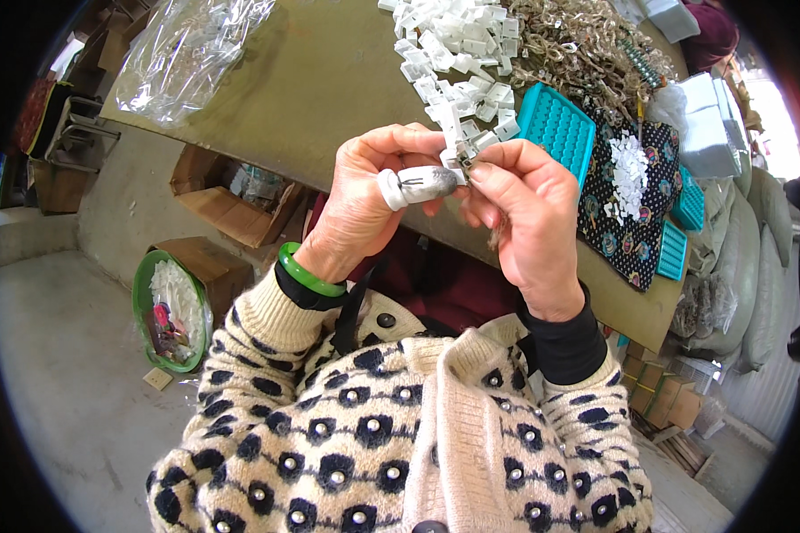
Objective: The person repeatedly picks small white plastic housings and metal pins from a table, inserts the pins into the housings, and places the assembled units into a blue tray. The process is continuous and repetitive throughout the clip.
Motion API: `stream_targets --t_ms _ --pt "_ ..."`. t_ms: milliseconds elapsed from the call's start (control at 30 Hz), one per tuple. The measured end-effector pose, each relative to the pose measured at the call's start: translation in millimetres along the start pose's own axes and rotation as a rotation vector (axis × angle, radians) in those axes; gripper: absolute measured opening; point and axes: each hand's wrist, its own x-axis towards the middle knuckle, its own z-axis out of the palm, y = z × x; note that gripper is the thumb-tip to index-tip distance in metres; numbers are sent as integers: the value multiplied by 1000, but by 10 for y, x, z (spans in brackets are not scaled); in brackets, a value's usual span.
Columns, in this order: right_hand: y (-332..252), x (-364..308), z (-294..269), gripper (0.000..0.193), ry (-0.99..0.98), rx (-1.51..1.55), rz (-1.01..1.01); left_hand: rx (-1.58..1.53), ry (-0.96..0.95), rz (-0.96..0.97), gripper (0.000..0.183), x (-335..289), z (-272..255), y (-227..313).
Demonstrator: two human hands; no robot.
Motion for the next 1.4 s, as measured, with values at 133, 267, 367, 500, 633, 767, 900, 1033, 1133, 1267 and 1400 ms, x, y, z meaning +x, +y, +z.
stream_targets --t_ms 133,267,367,500,633,767,900,1033,1133,1267,1400 --pt "28 -31 39 4 80 -382 -256 86 14 84 25 12 29 -6" --pt "66 18 22 4 100 66 -64 136 28 65 26 31 41 -12" --pt "109 25 18 8 105 36 -75 123 62 64 27 37 50 -32" --pt "173 14 18 6 108 -118 -206 205 60 145 22 52 59 -64" --pt "191 23 -3 10 94 -190 -219 213 80 113 25 55 53 -74" --pt "206 30 5 10 129 19 -118 234 77 115 25 69 45 -90" --pt "237 25 31 10 162 83 -92 184 74 121 26 81 49 -107" --pt "240 40 16 10 124 233 -21 116 69 111 25 76 65 -112" --pt "209 56 -18 11 51 355 58 70 52 98 25 67 69 -108" --pt "152 101 -83 11 -34 481 187 61 51 50 24 74 33 -99" --pt "138 122 -108 9 -49 554 242 80 81 12 24 77 3 -100"
